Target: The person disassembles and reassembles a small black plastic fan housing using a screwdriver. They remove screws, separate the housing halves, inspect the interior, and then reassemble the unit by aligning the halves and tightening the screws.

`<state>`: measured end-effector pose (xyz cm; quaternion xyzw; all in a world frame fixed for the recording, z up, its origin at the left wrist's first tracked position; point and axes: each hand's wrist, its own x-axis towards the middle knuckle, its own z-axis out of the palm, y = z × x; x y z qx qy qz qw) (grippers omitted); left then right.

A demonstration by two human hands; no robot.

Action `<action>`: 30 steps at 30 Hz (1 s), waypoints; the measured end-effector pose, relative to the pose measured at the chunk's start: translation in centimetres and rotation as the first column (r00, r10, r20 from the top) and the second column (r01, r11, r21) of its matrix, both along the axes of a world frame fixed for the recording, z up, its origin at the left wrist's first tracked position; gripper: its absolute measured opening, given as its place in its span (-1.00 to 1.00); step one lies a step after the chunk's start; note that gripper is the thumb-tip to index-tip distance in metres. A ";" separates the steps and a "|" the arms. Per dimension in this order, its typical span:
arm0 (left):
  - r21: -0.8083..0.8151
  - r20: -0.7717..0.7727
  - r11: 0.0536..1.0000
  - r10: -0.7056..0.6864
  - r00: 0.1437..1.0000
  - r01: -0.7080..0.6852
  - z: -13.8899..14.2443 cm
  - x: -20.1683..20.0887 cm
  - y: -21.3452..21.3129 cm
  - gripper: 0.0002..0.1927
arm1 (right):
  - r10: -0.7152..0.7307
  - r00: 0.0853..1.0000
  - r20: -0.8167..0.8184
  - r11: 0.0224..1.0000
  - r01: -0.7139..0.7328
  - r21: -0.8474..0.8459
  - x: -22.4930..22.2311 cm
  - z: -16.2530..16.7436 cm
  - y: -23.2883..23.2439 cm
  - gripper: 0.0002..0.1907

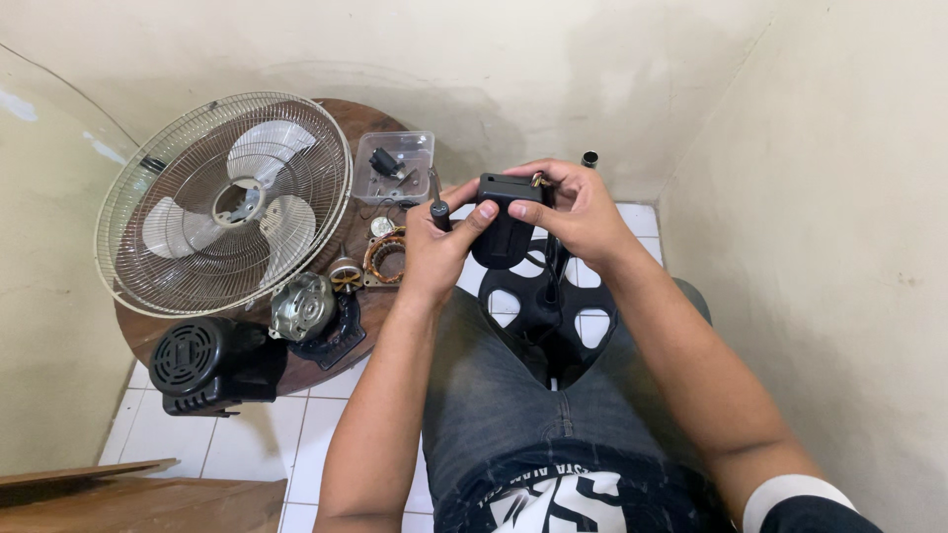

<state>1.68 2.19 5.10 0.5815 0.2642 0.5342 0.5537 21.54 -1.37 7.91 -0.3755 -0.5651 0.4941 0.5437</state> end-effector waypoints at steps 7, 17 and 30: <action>-0.192 -0.135 0.980 0.035 0.990 -0.061 0.2 0.7 0.2 -0.48 | -0.061 0.998 0.021 0.991 0.058 0.120 0.6 -1.3 0.6 -0.64; 0.264 -0.385 0.936 0.324 0.864 -0.234 1.3 -0.9 -2.2 -0.67 | -0.241 0.969 -0.054 0.967 0.244 0.076 2.1 -1.7 1.3 -0.68; 0.519 -0.637 0.848 0.468 0.613 -0.108 6.4 -0.6 -7.2 -0.74 | -0.466 0.865 0.185 0.839 0.366 0.402 2.9 -0.6 -0.5 -0.52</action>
